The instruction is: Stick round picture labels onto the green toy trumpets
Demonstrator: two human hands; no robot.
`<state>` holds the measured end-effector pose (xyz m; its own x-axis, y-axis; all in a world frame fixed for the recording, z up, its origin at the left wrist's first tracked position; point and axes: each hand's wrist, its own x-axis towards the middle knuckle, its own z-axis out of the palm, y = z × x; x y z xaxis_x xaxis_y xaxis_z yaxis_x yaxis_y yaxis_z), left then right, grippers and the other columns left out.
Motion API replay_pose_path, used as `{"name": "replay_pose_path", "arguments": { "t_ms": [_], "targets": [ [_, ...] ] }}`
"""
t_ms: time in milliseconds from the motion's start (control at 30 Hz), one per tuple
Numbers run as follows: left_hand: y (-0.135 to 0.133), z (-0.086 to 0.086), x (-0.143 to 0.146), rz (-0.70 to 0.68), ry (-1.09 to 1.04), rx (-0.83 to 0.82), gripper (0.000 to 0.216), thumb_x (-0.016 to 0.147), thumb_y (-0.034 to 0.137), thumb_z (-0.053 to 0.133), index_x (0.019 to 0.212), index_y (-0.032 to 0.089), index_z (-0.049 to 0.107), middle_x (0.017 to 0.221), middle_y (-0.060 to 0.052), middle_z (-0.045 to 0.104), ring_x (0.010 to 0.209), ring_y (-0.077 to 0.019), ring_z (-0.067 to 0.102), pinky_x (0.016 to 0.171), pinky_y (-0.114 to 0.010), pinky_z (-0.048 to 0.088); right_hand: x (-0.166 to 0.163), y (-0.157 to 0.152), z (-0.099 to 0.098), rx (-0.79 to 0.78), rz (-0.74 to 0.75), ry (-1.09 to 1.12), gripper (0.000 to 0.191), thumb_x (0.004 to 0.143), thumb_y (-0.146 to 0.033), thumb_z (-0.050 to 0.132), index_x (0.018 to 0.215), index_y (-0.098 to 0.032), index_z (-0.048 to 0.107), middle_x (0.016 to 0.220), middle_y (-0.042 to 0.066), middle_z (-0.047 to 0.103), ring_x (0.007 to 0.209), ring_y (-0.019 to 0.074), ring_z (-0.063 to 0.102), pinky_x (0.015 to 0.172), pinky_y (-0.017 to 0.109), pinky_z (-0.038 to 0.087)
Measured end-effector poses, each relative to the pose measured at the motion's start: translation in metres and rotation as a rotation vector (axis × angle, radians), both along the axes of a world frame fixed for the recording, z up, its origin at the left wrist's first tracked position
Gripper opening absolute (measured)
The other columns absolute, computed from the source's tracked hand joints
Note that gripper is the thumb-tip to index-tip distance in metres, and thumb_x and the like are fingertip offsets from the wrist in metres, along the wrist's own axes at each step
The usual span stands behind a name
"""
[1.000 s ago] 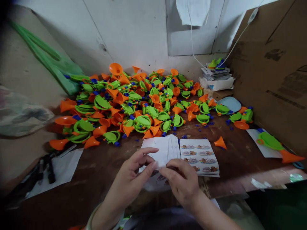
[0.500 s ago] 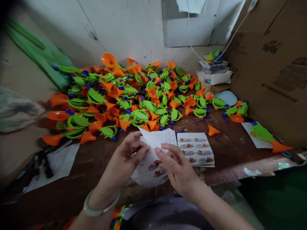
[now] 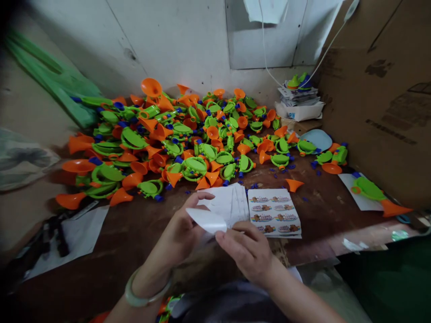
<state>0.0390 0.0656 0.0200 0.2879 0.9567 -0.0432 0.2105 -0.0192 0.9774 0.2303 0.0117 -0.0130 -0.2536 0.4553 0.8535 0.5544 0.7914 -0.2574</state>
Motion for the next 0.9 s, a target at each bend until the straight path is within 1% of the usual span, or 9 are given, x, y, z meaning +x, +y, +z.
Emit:
{"name": "replay_pose_path", "arguments": {
  "t_ms": [167, 267, 367, 433, 533, 633, 733, 833, 900],
  "targets": [
    [0.025, -0.006, 0.003, -0.03, -0.012, -0.023, 0.036, 0.082, 0.028, 0.064, 0.115, 0.021, 0.054, 0.064, 0.008, 0.057, 0.059, -0.0139, 0.048, 0.058, -0.025, 0.037, 0.002, -0.008, 0.01, 0.014, 0.014, 0.001, 0.052, 0.102, -0.006, 0.052, 0.15, -0.026, 0.058, 0.08, -0.002, 0.081, 0.064, 0.0185, 0.063, 0.061, 0.033, 0.056],
    [0.034, -0.004, 0.006, -0.1, -0.006, -0.006, 0.033, 0.083, 0.025, 0.064, 0.115, 0.021, 0.054, 0.066, 0.007, 0.06, 0.06, -0.0135, 0.049, 0.059, -0.025, 0.036, 0.003, -0.005, 0.017, -0.049, -0.062, 0.027, 0.05, 0.103, -0.009, 0.054, 0.148, -0.03, 0.057, 0.081, -0.002, 0.08, 0.073, 0.0199, 0.069, 0.068, 0.033, 0.061],
    [0.034, 0.0, 0.011, -0.132, -0.098, -0.047, 0.032, 0.086, 0.027, 0.065, 0.116, 0.022, 0.054, 0.066, 0.008, 0.058, 0.059, -0.0127, 0.048, 0.057, -0.024, 0.035, 0.007, 0.005, 0.014, -0.247, -0.164, -0.007, 0.049, 0.102, -0.025, 0.065, 0.15, -0.028, 0.053, 0.102, 0.005, 0.084, 0.096, 0.0252, 0.078, 0.08, 0.037, 0.066],
    [0.031, 0.002, 0.014, -0.105, -0.155, -0.059, 0.031, 0.088, 0.029, 0.066, 0.115, 0.022, 0.053, 0.066, 0.008, 0.057, 0.058, -0.0124, 0.047, 0.057, -0.024, 0.036, 0.007, 0.012, 0.009, -0.343, -0.145, 0.0, 0.057, 0.104, -0.031, 0.064, 0.157, -0.026, 0.043, 0.108, 0.006, 0.084, 0.099, 0.0256, 0.081, 0.082, 0.037, 0.067],
    [0.027, 0.003, 0.015, -0.057, -0.202, -0.059, 0.032, 0.088, 0.032, 0.068, 0.113, 0.023, 0.051, 0.067, 0.008, 0.059, 0.059, -0.0124, 0.049, 0.058, -0.024, 0.038, 0.006, 0.018, 0.002, -0.331, -0.088, 0.049, 0.066, 0.106, -0.021, 0.061, 0.164, -0.03, 0.031, 0.105, 0.002, 0.086, 0.09, 0.0219, 0.083, 0.081, 0.034, 0.067],
    [0.026, 0.0, 0.014, -0.064, -0.205, -0.09, 0.033, 0.089, 0.032, 0.067, 0.115, 0.024, 0.05, 0.072, 0.006, 0.063, 0.063, -0.0137, 0.055, 0.059, -0.024, 0.04, 0.004, 0.021, 0.0, -0.234, -0.063, 0.059, 0.075, 0.101, -0.007, 0.063, 0.165, -0.033, 0.033, 0.102, -0.001, 0.086, 0.084, 0.0199, 0.08, 0.076, 0.031, 0.066],
    [0.031, -0.007, 0.01, -0.044, -0.082, -0.038, 0.033, 0.089, 0.026, 0.064, 0.119, 0.024, 0.05, 0.075, 0.004, 0.067, 0.066, -0.0158, 0.061, 0.061, -0.025, 0.043, 0.003, 0.021, 0.0, -0.129, -0.075, 0.01, 0.075, 0.097, 0.0, 0.063, 0.161, -0.034, 0.044, 0.094, -0.002, 0.085, 0.075, 0.019, 0.074, 0.067, 0.031, 0.061],
    [0.049, -0.019, 0.008, -0.051, 0.23, 0.193, 0.03, 0.094, 0.019, 0.058, 0.123, 0.022, 0.052, 0.077, 0.003, 0.071, 0.064, -0.0168, 0.065, 0.061, -0.025, 0.047, 0.002, 0.009, -0.002, -0.084, -0.134, -0.039, 0.059, 0.097, -0.002, 0.062, 0.148, -0.032, 0.059, 0.084, -0.005, 0.082, 0.068, 0.018, 0.068, 0.069, 0.035, 0.057],
    [0.068, -0.032, 0.012, -0.087, 0.406, 0.333, 0.028, 0.097, 0.016, 0.055, 0.124, 0.022, 0.055, 0.085, 0.0, 0.075, 0.069, -0.0178, 0.069, 0.066, -0.027, 0.051, 0.001, -0.003, -0.004, -0.094, -0.087, -0.09, 0.043, 0.099, -0.008, 0.062, 0.133, -0.034, 0.069, 0.081, -0.008, 0.081, 0.068, 0.0168, 0.066, 0.074, 0.036, 0.056]
  ]
}}
